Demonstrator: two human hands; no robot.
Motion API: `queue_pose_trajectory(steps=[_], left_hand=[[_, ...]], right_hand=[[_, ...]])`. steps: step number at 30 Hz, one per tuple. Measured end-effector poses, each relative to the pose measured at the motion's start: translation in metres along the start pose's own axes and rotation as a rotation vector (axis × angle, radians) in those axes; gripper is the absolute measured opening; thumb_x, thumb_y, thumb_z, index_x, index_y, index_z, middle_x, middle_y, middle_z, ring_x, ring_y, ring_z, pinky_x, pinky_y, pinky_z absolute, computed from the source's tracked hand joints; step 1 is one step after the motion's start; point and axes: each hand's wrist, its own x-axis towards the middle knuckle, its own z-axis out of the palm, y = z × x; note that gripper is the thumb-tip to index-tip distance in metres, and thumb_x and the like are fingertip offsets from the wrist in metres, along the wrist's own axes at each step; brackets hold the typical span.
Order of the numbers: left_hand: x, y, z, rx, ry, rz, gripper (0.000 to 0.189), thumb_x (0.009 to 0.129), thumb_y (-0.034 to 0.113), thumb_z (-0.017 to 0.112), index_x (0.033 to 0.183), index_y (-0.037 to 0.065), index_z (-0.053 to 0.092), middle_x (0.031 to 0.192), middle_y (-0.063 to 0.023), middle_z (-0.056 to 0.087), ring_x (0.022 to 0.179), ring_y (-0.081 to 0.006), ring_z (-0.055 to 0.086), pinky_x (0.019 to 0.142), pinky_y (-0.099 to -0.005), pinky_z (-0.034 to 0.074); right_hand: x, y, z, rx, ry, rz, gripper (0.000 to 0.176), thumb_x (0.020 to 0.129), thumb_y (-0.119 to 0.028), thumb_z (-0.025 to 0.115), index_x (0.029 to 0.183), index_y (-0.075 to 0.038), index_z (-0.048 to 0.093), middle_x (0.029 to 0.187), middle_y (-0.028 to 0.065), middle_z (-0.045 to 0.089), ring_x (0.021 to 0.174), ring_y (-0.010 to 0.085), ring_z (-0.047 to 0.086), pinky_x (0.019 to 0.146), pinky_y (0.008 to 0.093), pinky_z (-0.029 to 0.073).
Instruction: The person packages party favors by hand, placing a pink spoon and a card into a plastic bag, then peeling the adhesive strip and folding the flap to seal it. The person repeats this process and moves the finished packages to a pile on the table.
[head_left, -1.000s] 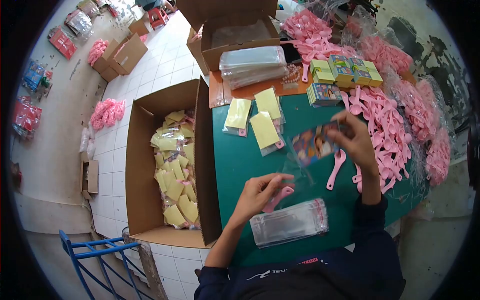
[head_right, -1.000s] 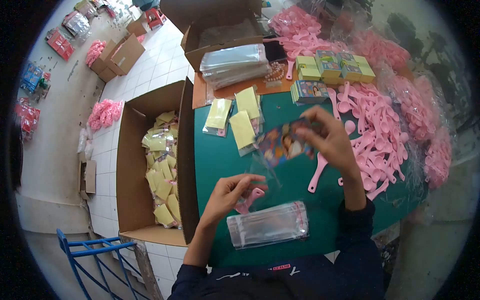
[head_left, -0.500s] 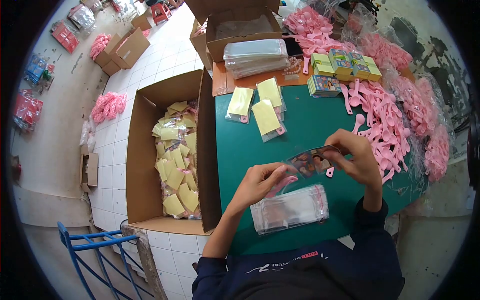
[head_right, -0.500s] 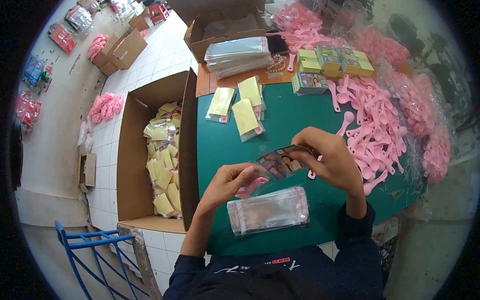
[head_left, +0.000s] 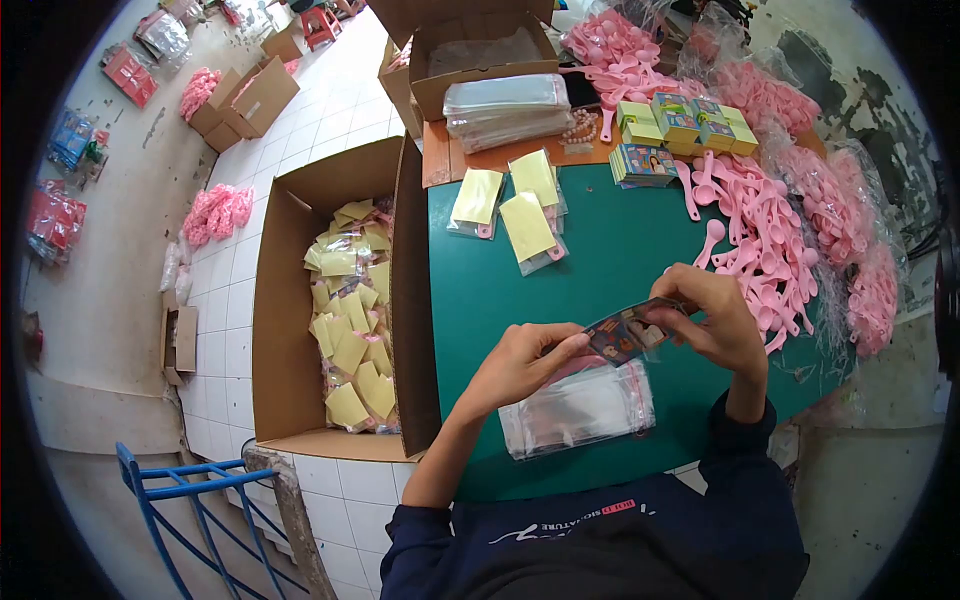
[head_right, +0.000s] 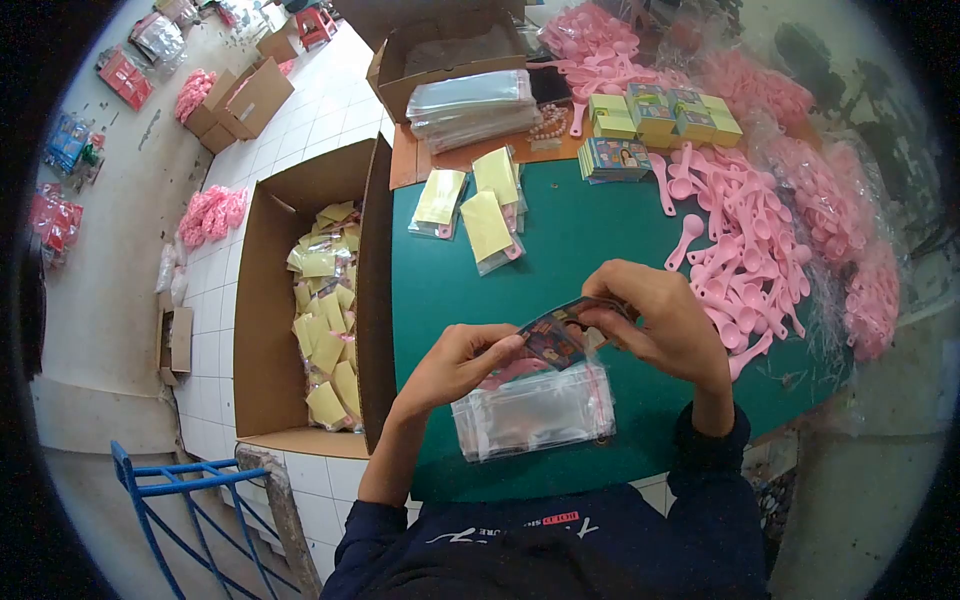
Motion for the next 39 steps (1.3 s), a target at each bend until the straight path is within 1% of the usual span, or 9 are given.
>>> queue_pose_trajectory(steps=[11,14,17,23,26,30,35,38,39], left_hand=[[0.002,-0.001,-0.005,0.053,-0.091,0.000,0.032,0.093,0.028,0.052,0.082,-0.001,0.063,0.054,-0.0089,0.050,0.047,-0.0145,0.039,0.048,-0.0305,0.036],[0.002,0.005,0.000,-0.011,-0.098,0.050,0.029,0.094,0.026,0.051,0.095,-0.001,0.062,0.061,-0.0034,0.059,0.055,-0.0071,0.045,0.053,-0.0251,0.039],[0.000,0.011,0.011,0.028,0.024,0.058,0.028,0.092,0.027,0.053,0.111,0.006,0.055,0.062,-0.0124,0.061,0.054,-0.0187,0.059,0.052,-0.0306,0.042],[-0.011,-0.002,0.008,-0.018,-0.044,-0.063,0.048,0.089,0.023,0.059,0.129,0.008,0.037,0.082,-0.0098,0.069,0.066,-0.0096,0.059,0.064,-0.0269,0.047],[-0.025,-0.024,-0.008,-0.122,-0.172,0.005,0.052,0.088,0.016,0.062,0.132,0.008,0.034,0.082,-0.0067,0.067,0.075,-0.0087,0.061,0.068,-0.0241,0.047],[-0.035,-0.041,-0.002,-0.373,0.000,0.021,0.058,0.086,0.010,0.063,0.134,0.006,0.031,0.083,-0.0050,0.064,0.080,-0.0076,0.059,0.070,-0.0207,0.046],[-0.039,-0.035,-0.001,-0.447,-0.074,-0.039,0.062,0.086,0.010,0.064,0.137,0.006,0.029,0.090,-0.0104,0.065,0.082,-0.0106,0.061,0.072,-0.0235,0.048],[-0.039,-0.032,0.020,0.028,0.261,0.035,0.061,0.090,0.011,0.058,0.139,0.007,0.023,0.095,-0.0159,0.065,0.085,-0.0162,0.063,0.076,-0.0274,0.050],[-0.041,-0.033,0.026,-0.048,0.284,0.021,0.059,0.092,0.012,0.054,0.140,0.007,0.020,0.096,-0.0170,0.064,0.086,-0.0181,0.064,0.077,-0.0287,0.050]], right_hand=[[0.001,0.010,0.009,-0.002,-0.162,-0.069,0.017,0.077,-0.006,0.067,0.084,-0.001,0.052,0.072,0.0095,0.056,0.064,0.0195,0.059,0.054,0.0307,0.045],[0.006,0.004,0.017,-0.102,-0.351,-0.021,0.018,0.075,-0.007,0.066,0.085,-0.001,0.052,0.074,0.0105,0.056,0.069,0.0230,0.059,0.060,0.0324,0.047],[0.002,0.014,0.034,-0.214,-0.167,-0.153,0.020,0.073,-0.009,0.066,0.085,-0.001,0.052,0.073,0.0092,0.055,0.067,0.0227,0.057,0.059,0.0322,0.045],[-0.002,0.033,0.031,0.187,-0.366,0.120,0.022,0.071,-0.006,0.071,0.084,-0.001,0.054,0.073,0.0044,0.056,0.067,0.0156,0.055,0.062,0.0273,0.044],[-0.014,0.052,0.032,0.228,-0.267,0.356,0.019,0.072,-0.005,0.072,0.086,-0.001,0.060,0.073,0.0012,0.056,0.073,0.0091,0.055,0.066,0.0235,0.044],[-0.024,0.046,0.042,0.689,-0.172,0.453,0.012,0.074,-0.004,0.072,0.074,-0.001,0.060,0.069,-0.0006,0.056,0.070,0.0049,0.053,0.063,0.0214,0.043],[-0.043,0.051,0.042,0.515,-0.131,0.480,0.009,0.077,-0.003,0.069,0.077,0.001,0.061,0.071,0.0021,0.059,0.066,0.0063,0.054,0.060,0.0227,0.044],[-0.046,0.040,0.051,0.337,0.116,0.342,0.005,0.077,-0.001,0.066,0.080,0.002,0.062,0.071,0.0037,0.060,0.065,0.0079,0.056,0.060,0.0230,0.045],[-0.046,0.033,0.053,0.251,0.204,0.281,0.005,0.077,0.000,0.066,0.080,0.002,0.063,0.071,0.0042,0.060,0.065,0.0084,0.056,0.060,0.0230,0.045]])
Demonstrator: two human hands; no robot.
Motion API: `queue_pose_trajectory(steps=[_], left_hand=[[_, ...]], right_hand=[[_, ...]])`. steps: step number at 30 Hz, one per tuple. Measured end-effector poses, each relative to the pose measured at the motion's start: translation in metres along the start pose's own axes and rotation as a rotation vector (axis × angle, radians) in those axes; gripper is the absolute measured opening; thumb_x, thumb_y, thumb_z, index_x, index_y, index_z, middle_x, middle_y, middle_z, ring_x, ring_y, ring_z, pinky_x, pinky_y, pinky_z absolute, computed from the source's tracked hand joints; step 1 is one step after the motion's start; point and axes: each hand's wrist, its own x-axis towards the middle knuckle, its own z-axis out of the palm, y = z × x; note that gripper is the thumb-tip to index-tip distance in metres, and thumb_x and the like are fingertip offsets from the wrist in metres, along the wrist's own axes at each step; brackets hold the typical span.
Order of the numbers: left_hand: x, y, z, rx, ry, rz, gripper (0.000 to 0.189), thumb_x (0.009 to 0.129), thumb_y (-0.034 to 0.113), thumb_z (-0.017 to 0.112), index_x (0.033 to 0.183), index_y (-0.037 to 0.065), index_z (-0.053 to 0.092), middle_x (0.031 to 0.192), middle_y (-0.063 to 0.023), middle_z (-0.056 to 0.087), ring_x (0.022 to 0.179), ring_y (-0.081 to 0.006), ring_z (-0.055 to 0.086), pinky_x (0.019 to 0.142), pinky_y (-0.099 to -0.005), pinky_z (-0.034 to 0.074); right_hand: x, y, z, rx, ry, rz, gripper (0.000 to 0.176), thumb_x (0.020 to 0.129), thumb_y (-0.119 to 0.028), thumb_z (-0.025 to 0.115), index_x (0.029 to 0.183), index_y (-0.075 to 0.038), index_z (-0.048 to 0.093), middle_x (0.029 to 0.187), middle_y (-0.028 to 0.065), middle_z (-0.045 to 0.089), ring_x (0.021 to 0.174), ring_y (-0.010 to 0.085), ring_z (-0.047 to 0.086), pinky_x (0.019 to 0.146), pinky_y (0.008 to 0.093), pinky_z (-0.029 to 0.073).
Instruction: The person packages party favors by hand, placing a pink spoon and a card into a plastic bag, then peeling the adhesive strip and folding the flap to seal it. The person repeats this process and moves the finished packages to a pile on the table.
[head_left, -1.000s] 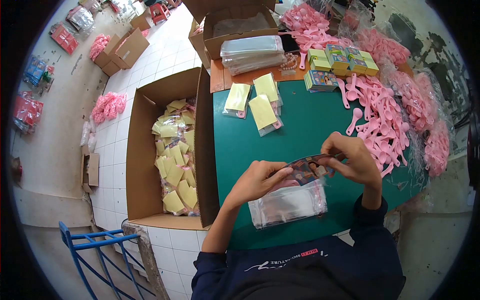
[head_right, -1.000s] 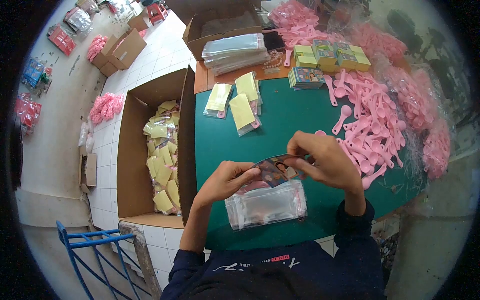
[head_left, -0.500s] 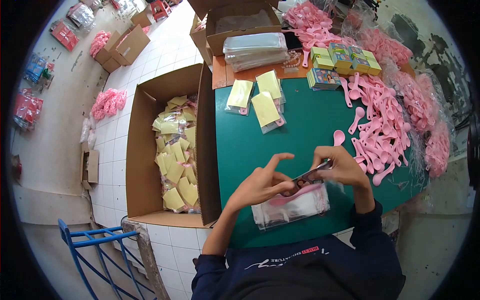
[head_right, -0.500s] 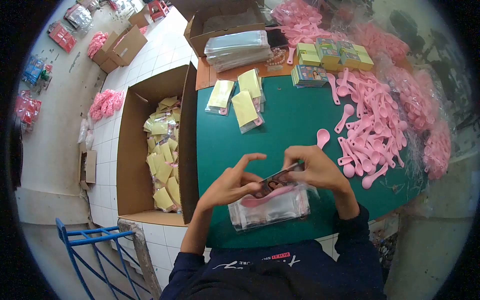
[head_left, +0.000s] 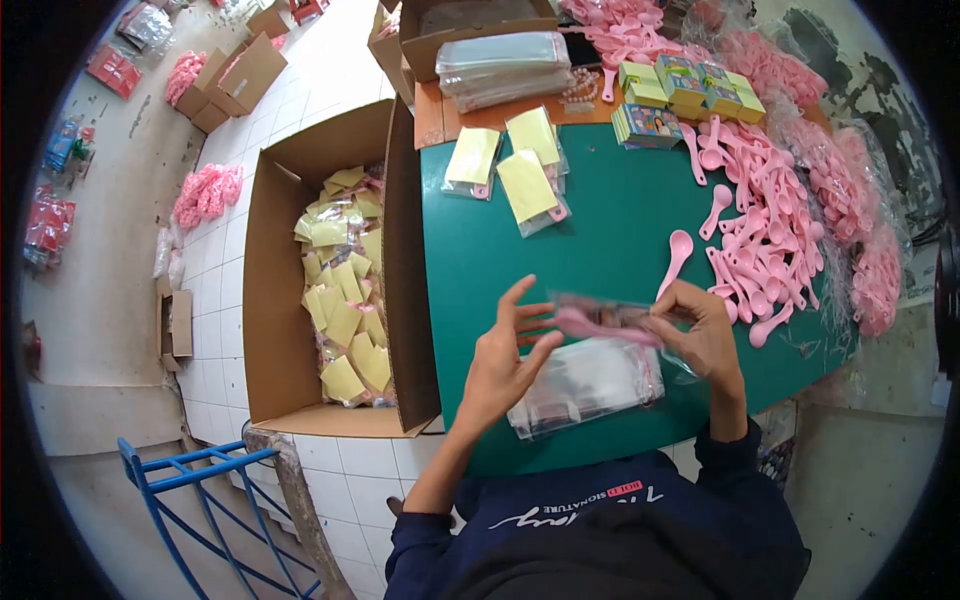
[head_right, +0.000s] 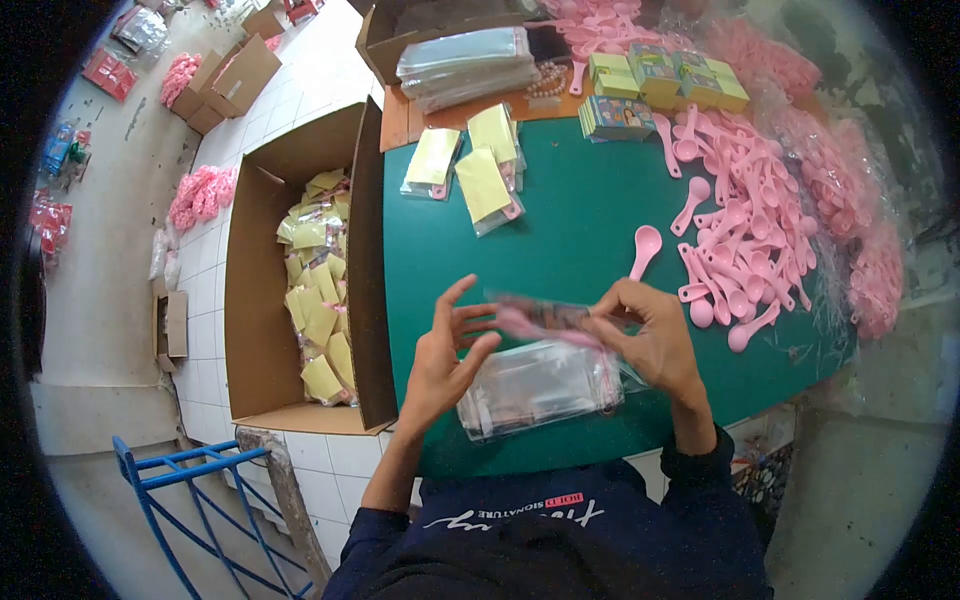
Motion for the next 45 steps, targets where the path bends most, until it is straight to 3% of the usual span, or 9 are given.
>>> queue_pose_trajectory(steps=[5,8,21,29,35,37,40,41,45], left_hand=[[-0.036,-0.008,0.020,-0.578,-0.143,-0.272,0.056,0.099,0.014,0.035,0.144,0.010,0.000,0.105,-0.0204,0.062,0.096,-0.0252,0.064,0.082,-0.0335,0.051],[-0.046,-0.018,0.023,-0.648,-0.170,-0.346,0.059,0.099,0.011,0.031,0.144,0.013,-0.006,0.112,-0.0234,0.057,0.100,-0.0276,0.062,0.086,-0.0372,0.051],[-0.054,-0.007,0.021,-0.090,-0.103,-0.251,0.062,0.095,0.012,0.040,0.145,0.010,0.004,0.085,-0.0187,0.064,0.083,-0.0243,0.064,0.077,-0.0370,0.047],[-0.035,-0.013,0.023,-0.295,-0.073,-0.300,0.068,0.090,0.002,0.049,0.146,0.015,0.013,0.064,-0.0046,0.058,0.060,-0.0061,0.056,0.051,-0.0216,0.044],[-0.027,-0.008,0.030,-0.464,-0.025,-0.308,0.054,0.094,0.004,0.041,0.142,0.012,0.019,0.087,-0.0142,0.065,0.078,-0.0164,0.063,0.067,-0.0288,0.052],[-0.029,-0.014,0.020,-0.470,-0.155,-0.293,0.041,0.096,0.007,0.038,0.136,0.007,0.029,0.099,-0.0203,0.064,0.091,-0.0232,0.065,0.074,-0.0305,0.054],[-0.032,-0.014,0.019,-0.525,-0.135,-0.324,0.033,0.095,0.006,0.040,0.128,0.002,0.042,0.098,-0.0136,0.065,0.088,-0.0164,0.064,0.073,-0.0255,0.051],[-0.034,-0.011,0.021,-0.518,-0.133,-0.318,0.030,0.095,0.006,0.041,0.124,0.002,0.046,0.096,-0.0112,0.065,0.084,-0.0129,0.062,0.071,-0.0233,0.049],[-0.032,-0.007,0.019,-0.458,-0.158,-0.263,0.026,0.095,0.006,0.041,0.115,-0.001,0.056,0.101,-0.0067,0.064,0.085,-0.0064,0.057,0.068,-0.0200,0.043]], right_hand=[[-0.011,-0.021,0.020,-0.275,-0.350,-0.188,0.039,0.075,-0.015,0.069,0.111,-0.004,0.057,0.100,0.0130,0.058,0.087,0.0279,0.060,0.076,0.0349,0.049],[-0.021,-0.009,0.031,-0.475,-0.438,-0.294,0.036,0.076,-0.016,0.068,0.109,-0.004,0.057,0.104,0.0130,0.056,0.090,0.0294,0.058,0.077,0.0368,0.048],[-0.019,0.003,0.068,-0.214,-0.553,-0.090,0.016,0.077,-0.011,0.063,0.083,-0.002,0.051,0.085,0.0126,0.050,0.080,0.0310,0.052,0.070,0.0394,0.044],[-0.022,0.005,0.067,-0.253,-0.580,-0.505,0.013,0.076,-0.011,0.060,0.081,-0.004,0.050,0.081,0.0111,0.049,0.078,0.0289,0.052,0.077,0.0394,0.040],[-0.001,-0.007,-0.010,0.141,-0.893,-0.401,0.014,0.079,-0.010,0.065,0.085,-0.004,0.053,0.077,0.0063,0.048,0.074,0.0209,0.051,0.066,0.0310,0.043],[0.020,0.018,-0.085,0.162,-0.730,-0.488,0.025,0.075,-0.010,0.071,0.096,-0.004,0.058,0.082,0.0051,0.057,0.077,0.0175,0.055,0.068,0.0303,0.044],[0.057,0.066,-0.241,-0.250,0.106,0.113,0.022,0.090,-0.022,0.051,0.094,-0.001,0.056,0.091,0.0073,0.060,0.085,0.0179,0.055,0.075,0.0298,0.043],[0.069,0.110,-0.285,-0.542,0.462,-0.084,0.020,0.091,-0.020,0.050,0.098,-0.001,0.053,0.095,0.0102,0.060,0.084,0.0210,0.056,0.077,0.0331,0.044],[0.037,0.087,-0.271,-1.185,0.510,0.463,0.022,0.087,-0.008,0.047,0.108,-0.005,0.053,0.099,0.0145,0.059,0.093,0.0254,0.056,0.082,0.0329,0.045]])
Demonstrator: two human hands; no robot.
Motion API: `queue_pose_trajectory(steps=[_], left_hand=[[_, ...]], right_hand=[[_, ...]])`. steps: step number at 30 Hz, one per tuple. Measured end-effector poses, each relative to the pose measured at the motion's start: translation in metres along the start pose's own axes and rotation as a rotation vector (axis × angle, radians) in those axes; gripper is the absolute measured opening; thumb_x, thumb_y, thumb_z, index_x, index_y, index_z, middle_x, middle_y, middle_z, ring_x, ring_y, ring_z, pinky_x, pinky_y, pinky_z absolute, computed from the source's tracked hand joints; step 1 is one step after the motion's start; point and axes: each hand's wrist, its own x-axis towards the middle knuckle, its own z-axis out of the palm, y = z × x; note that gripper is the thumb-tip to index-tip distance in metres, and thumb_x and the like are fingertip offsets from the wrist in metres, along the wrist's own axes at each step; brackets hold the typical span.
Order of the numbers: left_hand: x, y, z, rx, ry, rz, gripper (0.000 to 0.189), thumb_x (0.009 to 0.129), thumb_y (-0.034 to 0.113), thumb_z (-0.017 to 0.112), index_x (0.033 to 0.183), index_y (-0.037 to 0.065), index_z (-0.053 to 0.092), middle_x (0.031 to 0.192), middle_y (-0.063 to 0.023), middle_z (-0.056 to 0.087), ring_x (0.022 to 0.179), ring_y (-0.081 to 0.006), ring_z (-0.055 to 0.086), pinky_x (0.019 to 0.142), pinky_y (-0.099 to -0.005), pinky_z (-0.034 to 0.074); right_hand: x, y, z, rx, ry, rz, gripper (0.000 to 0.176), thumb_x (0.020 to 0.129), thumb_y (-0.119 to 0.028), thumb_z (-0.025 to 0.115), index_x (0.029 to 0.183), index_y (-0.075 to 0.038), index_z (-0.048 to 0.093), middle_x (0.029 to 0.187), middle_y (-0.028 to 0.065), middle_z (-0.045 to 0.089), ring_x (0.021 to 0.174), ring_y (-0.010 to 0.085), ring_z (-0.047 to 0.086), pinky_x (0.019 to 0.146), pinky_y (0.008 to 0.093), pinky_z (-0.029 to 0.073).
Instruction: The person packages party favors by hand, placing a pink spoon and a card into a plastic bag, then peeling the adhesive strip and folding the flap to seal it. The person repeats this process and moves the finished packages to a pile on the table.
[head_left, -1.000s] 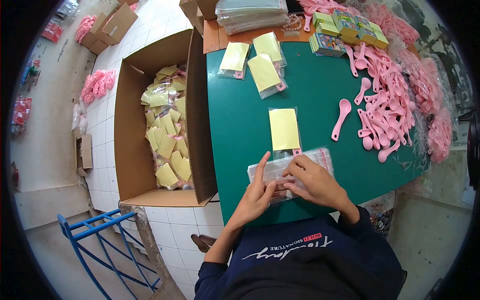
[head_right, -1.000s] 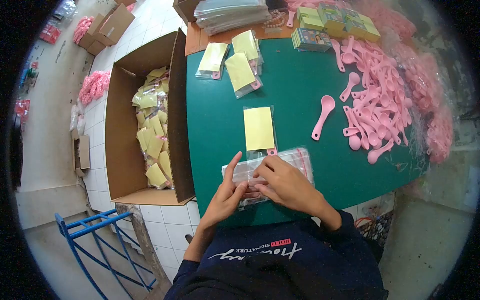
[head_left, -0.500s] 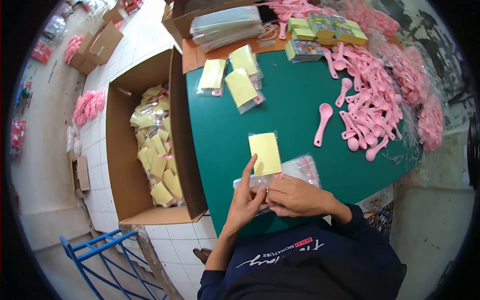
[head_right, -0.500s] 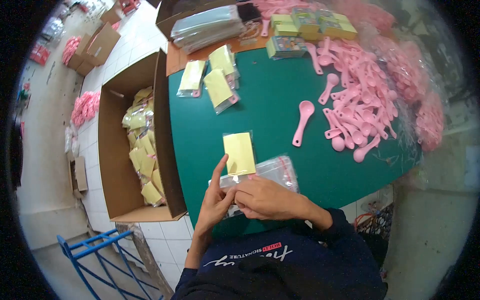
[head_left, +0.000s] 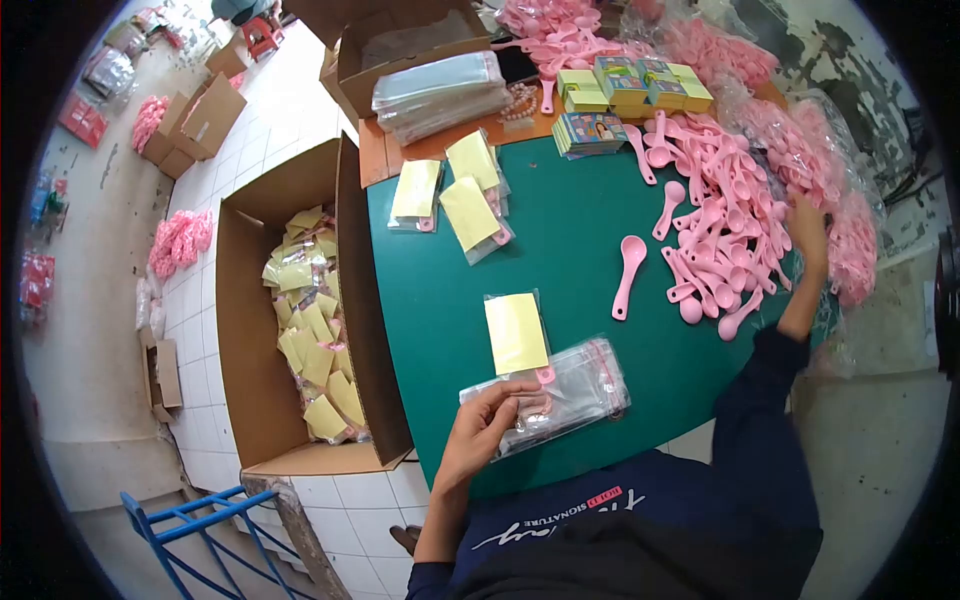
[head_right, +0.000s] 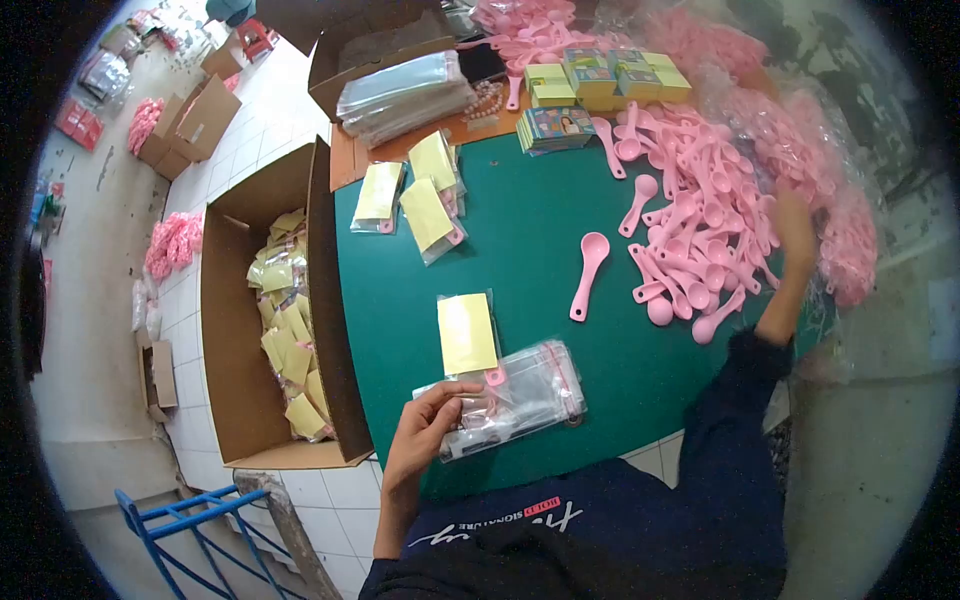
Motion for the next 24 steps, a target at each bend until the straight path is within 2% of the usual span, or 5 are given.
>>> queue_pose_trajectory(steps=[5,12,15,20,24], left_hand=[[-0.003,-0.001,0.006,-0.081,0.017,-0.034,0.025,0.095,0.008,0.042,0.111,-0.001,0.060,0.093,0.0002,0.062,0.070,-0.0022,0.044,0.062,-0.0173,0.037],[-0.015,0.012,-0.004,-0.359,-0.108,-0.182,0.029,0.095,0.007,0.043,0.123,0.001,0.046,0.099,-0.0102,0.062,0.093,-0.0133,0.061,0.075,-0.0264,0.051],[-0.017,0.005,-0.012,0.053,-0.042,-0.104,0.037,0.093,0.003,0.046,0.129,0.003,0.036,0.105,-0.0168,0.061,0.109,-0.0252,0.058,0.081,-0.0325,0.054],[-0.003,0.001,0.010,0.595,0.212,0.159,0.013,0.081,0.005,0.066,0.089,0.000,0.057,0.092,-0.0067,0.057,0.083,-0.0147,0.061,0.067,-0.0266,0.056],[0.001,0.002,0.016,0.472,0.239,0.114,0.011,0.081,0.004,0.065,0.089,0.000,0.057,0.089,-0.0062,0.056,0.081,-0.0146,0.060,0.066,-0.0263,0.056]], right_hand=[[-0.189,-0.177,0.005,0.912,-0.438,-0.880,0.062,0.061,-0.003,0.077,0.114,-0.006,0.045,0.106,0.0107,0.045,0.096,0.0228,0.052,0.083,0.0353,0.048],[-0.253,-0.215,0.032,1.124,-0.427,-0.726,0.022,0.072,-0.003,0.071,0.090,-0.005,0.059,0.099,0.0096,0.047,0.082,0.0213,0.056,0.073,0.0308,0.049],[-0.245,-0.212,0.026,1.164,-0.513,-0.716,0.018,0.073,-0.004,0.071,0.086,-0.004,0.060,0.097,0.0091,0.047,0.082,0.0199,0.056,0.072,0.0297,0.049],[-0.241,-0.208,0.023,1.204,-0.750,-0.621,0.013,0.076,-0.005,0.069,0.085,-0.002,0.060,0.101,0.0071,0.048,0.087,0.0163,0.056,0.073,0.0273,0.050],[-0.245,-0.207,0.025,1.423,-0.953,-0.263,0.009,0.083,-0.005,0.063,0.087,0.002,0.058,0.100,0.0081,0.053,0.085,0.0138,0.060,0.072,0.0261,0.052]])
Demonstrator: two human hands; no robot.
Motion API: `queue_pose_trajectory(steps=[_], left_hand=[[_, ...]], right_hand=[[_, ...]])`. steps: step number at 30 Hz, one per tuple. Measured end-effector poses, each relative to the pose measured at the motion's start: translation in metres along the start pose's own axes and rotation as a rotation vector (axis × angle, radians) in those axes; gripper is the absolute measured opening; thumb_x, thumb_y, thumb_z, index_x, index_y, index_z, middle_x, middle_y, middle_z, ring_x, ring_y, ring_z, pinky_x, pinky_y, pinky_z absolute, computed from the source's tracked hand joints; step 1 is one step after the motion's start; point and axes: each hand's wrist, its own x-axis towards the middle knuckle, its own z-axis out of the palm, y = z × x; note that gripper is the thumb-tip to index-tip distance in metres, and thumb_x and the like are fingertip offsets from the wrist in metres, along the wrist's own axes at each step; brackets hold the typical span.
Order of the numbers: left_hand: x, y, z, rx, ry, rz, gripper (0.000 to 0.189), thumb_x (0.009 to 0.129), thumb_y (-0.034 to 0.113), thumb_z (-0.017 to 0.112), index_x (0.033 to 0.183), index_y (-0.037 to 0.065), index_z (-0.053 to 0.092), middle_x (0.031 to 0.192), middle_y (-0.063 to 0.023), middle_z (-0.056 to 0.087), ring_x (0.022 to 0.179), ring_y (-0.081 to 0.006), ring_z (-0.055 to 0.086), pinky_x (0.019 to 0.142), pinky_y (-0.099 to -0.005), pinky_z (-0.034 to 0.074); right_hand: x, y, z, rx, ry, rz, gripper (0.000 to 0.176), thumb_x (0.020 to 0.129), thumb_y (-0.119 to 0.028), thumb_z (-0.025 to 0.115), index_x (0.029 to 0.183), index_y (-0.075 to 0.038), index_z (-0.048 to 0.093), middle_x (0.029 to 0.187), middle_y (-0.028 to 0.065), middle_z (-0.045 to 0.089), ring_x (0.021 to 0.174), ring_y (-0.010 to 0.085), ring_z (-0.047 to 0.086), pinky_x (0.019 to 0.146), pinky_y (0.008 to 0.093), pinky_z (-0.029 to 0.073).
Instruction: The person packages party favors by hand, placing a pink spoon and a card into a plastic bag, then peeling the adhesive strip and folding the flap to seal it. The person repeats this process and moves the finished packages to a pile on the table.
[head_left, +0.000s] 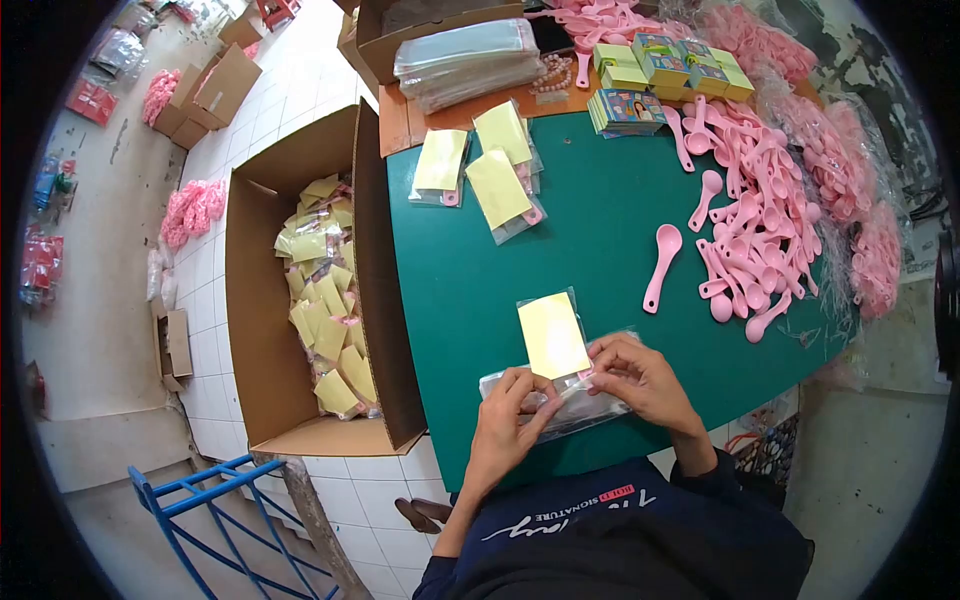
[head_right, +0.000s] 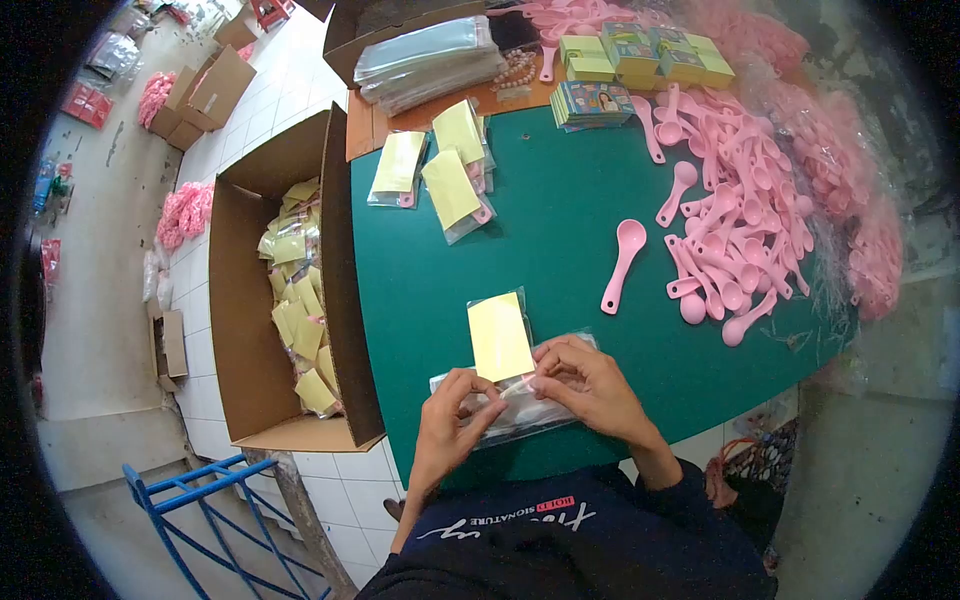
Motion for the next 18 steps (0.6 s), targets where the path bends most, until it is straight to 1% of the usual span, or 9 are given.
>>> queue_pose_trajectory(steps=[1,2,5,7,8,11,14,17,18], left_hand=[[0.000,-0.002,0.001,-0.006,0.007,-0.007,0.011,0.082,0.005,0.065,0.089,0.000,0.057,0.089,-0.0060,0.055,0.082,-0.0142,0.060,0.066,-0.0262,0.056],[0.000,-0.003,0.001,-0.010,0.015,-0.014,0.011,0.082,0.005,0.065,0.089,0.000,0.057,0.089,-0.0058,0.055,0.082,-0.0138,0.060,0.066,-0.0261,0.056],[0.000,-0.014,0.003,-0.166,0.050,-0.089,0.011,0.083,0.005,0.064,0.086,-0.002,0.057,0.089,-0.0053,0.055,0.082,-0.0125,0.059,0.065,-0.0258,0.056],[0.001,-0.013,0.002,-0.129,0.061,-0.107,0.012,0.084,0.005,0.063,0.089,-0.002,0.055,0.088,-0.0058,0.055,0.081,-0.0120,0.059,0.065,-0.0252,0.056],[0.001,-0.012,0.002,-0.112,0.067,-0.115,0.013,0.084,0.005,0.063,0.090,-0.003,0.055,0.088,-0.0060,0.055,0.080,-0.0117,0.059,0.066,-0.0249,0.055],[0.002,-0.010,0.010,-0.255,0.183,-0.168,0.017,0.085,0.004,0.062,0.097,-0.003,0.052,0.088,-0.0067,0.056,0.076,-0.0108,0.059,0.064,-0.0237,0.054],[0.002,-0.009,0.011,-0.282,0.260,-0.177,0.021,0.086,0.004,0.062,0.102,-0.003,0.049,0.089,-0.0068,0.057,0.073,-0.0092,0.058,0.058,-0.0215,0.051],[-0.001,-0.016,0.012,-0.230,0.247,-0.195,0.018,0.086,0.006,0.062,0.099,-0.003,0.052,0.084,-0.0068,0.058,0.068,-0.0086,0.058,0.057,-0.0222,0.052],[-0.001,-0.017,0.011,-0.213,0.218,-0.195,0.019,0.086,0.005,0.062,0.101,-0.002,0.053,0.087,-0.0071,0.058,0.070,-0.0087,0.058,0.056,-0.0218,0.051]], right_hand=[[0.001,0.001,0.003,0.087,0.019,0.030,0.010,0.085,-0.006,0.062,0.088,0.003,0.057,0.099,0.0089,0.056,0.084,0.0136,0.062,0.071,0.0258,0.053],[0.002,0.001,0.005,0.083,0.052,0.056,0.010,0.086,-0.005,0.060,0.088,0.004,0.056,0.095,0.0098,0.058,0.081,0.0145,0.063,0.069,0.0259,0.054],[0.005,0.000,0.010,0.062,0.131,0.106,0.012,0.088,-0.005,0.057,0.088,0.006,0.054,0.084,0.0118,0.062,0.075,0.0168,0.066,0.063,0.0258,0.055],[0.007,0.003,0.012,0.034,0.153,0.106,0.012,0.089,-0.005,0.057,0.088,0.007,0.053,0.079,0.0122,0.064,0.073,0.0178,0.067,0.060,0.0253,0.055],[0.007,0.003,0.012,0.018,0.163,0.107,0.012,0.089,-0.005,0.057,0.088,0.007,0.053,0.080,0.0119,0.063,0.073,0.0178,0.067,0.059,0.0251,0.055],[0.009,0.002,0.015,-0.014,0.202,0.109,0.012,0.088,-0.004,0.057,0.089,0.006,0.052,0.080,0.0114,0.062,0.073,0.0180,0.067,0.058,0.0245,0.055],[0.009,0.002,0.017,-0.029,0.232,0.097,0.012,0.088,-0.003,0.057,0.090,0.006,0.051,0.080,0.0116,0.061,0.073,0.0182,0.067,0.057,0.0242,0.055],[0.009,0.004,0.018,-0.044,0.218,0.069,0.014,0.087,-0.003,0.058,0.095,0.006,0.051,0.079,0.0120,0.061,0.072,0.0177,0.067,0.057,0.0241,0.055],[0.010,0.002,0.019,-0.029,0.219,0.066,0.016,0.087,-0.003,0.058,0.099,0.006,0.052,0.080,0.0122,0.061,0.072,0.0172,0.067,0.058,0.0242,0.055]])
